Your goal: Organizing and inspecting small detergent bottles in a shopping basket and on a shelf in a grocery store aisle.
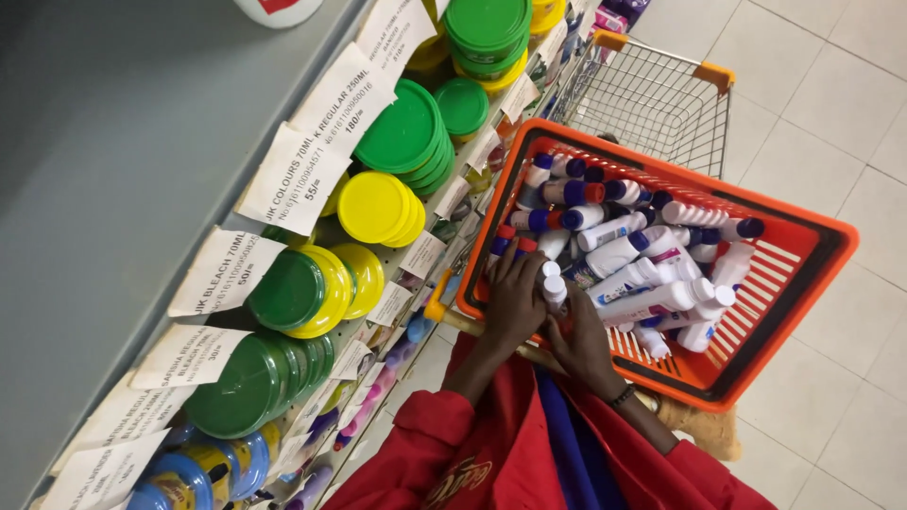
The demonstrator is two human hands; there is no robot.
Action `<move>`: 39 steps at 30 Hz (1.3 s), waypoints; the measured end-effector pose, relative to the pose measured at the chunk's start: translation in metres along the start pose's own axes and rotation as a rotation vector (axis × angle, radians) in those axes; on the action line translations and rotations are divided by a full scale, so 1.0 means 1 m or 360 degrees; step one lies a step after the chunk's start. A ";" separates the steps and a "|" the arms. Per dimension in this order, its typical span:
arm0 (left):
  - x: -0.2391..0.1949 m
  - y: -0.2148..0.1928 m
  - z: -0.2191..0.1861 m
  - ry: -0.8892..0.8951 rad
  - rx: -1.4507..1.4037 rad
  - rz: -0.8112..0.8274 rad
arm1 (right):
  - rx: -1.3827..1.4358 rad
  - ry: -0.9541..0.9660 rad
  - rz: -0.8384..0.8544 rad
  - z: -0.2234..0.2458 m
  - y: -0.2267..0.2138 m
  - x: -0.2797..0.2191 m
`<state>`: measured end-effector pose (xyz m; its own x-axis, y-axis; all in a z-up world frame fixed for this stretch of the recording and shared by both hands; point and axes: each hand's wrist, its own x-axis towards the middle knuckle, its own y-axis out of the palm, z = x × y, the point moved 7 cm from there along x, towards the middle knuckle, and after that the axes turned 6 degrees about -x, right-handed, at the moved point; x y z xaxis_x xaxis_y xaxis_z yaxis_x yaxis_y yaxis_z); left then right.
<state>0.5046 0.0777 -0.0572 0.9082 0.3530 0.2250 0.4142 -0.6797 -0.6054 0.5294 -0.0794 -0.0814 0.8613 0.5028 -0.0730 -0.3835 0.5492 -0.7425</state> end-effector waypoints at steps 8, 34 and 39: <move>-0.001 -0.008 0.006 0.0030 -0.0294 -0.0225 | 0.0033 -0.0141 -0.0041 0.002 -0.005 0.000; -0.003 -0.030 0.022 -0.0371 -0.1146 -0.0476 | 0.0677 -0.0118 -0.0017 0.018 -0.053 -0.018; -0.002 -0.035 0.019 -0.0350 -0.1239 -0.0563 | 0.0773 -0.0142 -0.0181 0.004 -0.096 -0.020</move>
<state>0.4871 0.1128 -0.0513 0.7199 0.6868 0.1002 0.6654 -0.7240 0.1820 0.5473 -0.1391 -0.0061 0.8829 0.4654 0.0634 -0.4181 0.8402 -0.3452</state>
